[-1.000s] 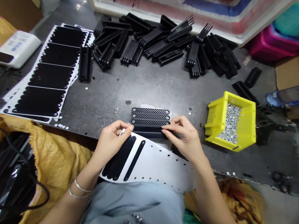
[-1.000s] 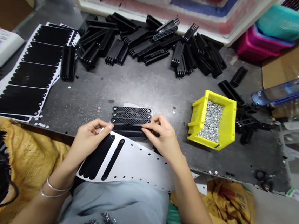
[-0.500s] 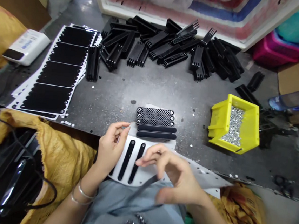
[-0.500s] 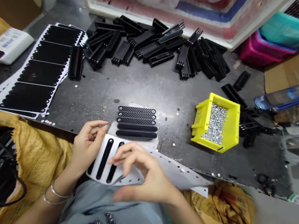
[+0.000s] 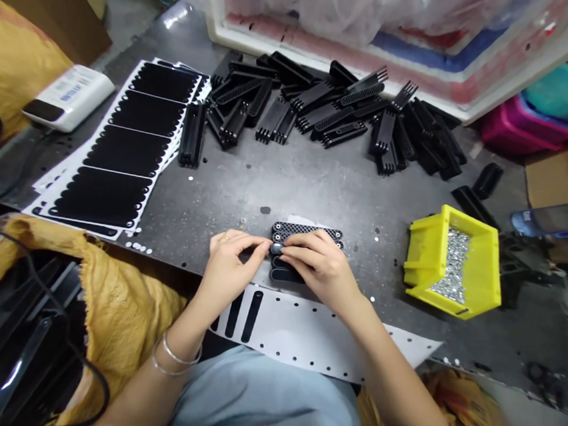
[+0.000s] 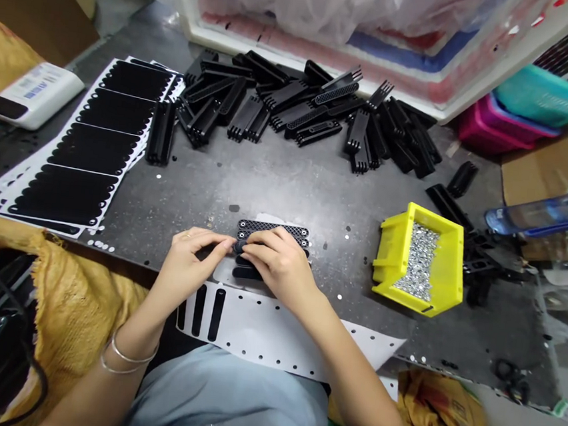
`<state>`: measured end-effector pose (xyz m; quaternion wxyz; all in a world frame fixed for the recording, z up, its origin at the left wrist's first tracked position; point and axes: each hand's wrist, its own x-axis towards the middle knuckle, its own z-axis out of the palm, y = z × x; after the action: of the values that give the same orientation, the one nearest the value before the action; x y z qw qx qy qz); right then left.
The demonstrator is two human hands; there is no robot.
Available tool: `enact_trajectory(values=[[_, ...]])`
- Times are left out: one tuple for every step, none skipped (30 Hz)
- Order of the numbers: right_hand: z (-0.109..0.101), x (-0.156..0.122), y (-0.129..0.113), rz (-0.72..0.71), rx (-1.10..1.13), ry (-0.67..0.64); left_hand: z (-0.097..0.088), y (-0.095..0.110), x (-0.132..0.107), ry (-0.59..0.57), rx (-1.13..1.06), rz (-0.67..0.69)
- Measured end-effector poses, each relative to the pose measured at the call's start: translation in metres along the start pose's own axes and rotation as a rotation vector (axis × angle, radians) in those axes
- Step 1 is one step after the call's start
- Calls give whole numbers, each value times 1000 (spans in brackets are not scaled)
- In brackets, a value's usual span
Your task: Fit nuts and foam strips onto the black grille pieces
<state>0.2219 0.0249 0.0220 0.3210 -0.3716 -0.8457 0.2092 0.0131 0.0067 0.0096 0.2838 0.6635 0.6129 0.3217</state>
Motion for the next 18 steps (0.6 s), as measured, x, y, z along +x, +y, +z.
enact_trajectory(values=[[0,1,1,-2,9,-1,0,0,1,-7,-18,-12],[0,2,1,-4,14,-5,0,0,1,-12,-33,-25],[1,3,1,-4,16,-11,0,0,2,-16,-46,-37],[1,4,1,-2,15,-15,0,1,2,-19,-52,-49],[1,5,0,0,13,-17,-1,2,3,-19,-53,-60],[0,5,-1,1,9,-19,-1,3,3,-21,-52,-72],[-3,4,-1,2,4,-24,0,3,4,-27,-52,-82],[-7,2,-2,7,2,-33,0,4,5,-35,-56,-92],[-13,-2,-2,25,0,-40,0,4,5,-44,-60,-101],[-20,-6,-1,66,4,-42,0,5,6,-52,-65,-109],[-29,-12,1,125,15,-38,0,4,6,-58,-68,-113],[-37,-17,3,197,37,-29,0,4,6,-62,-69,-115],[-44,-23,6,268,65,-11,0,3,7,-61,-69,-114],[-50,-29,9,326,96,15,-1,2,7,-60,-70,-112],[-53,-34,12,363,126,40,-1,1,7,-59,-73,-108],[-55,-37,15,376,152,63,-1,0,8,-56,-76,-103],[-55,-40,18,374,171,83,-1,-1,8,-53,-79,-97],[-54,-41,20,368,183,94,-1,-1,9,-52,-79,-90]])
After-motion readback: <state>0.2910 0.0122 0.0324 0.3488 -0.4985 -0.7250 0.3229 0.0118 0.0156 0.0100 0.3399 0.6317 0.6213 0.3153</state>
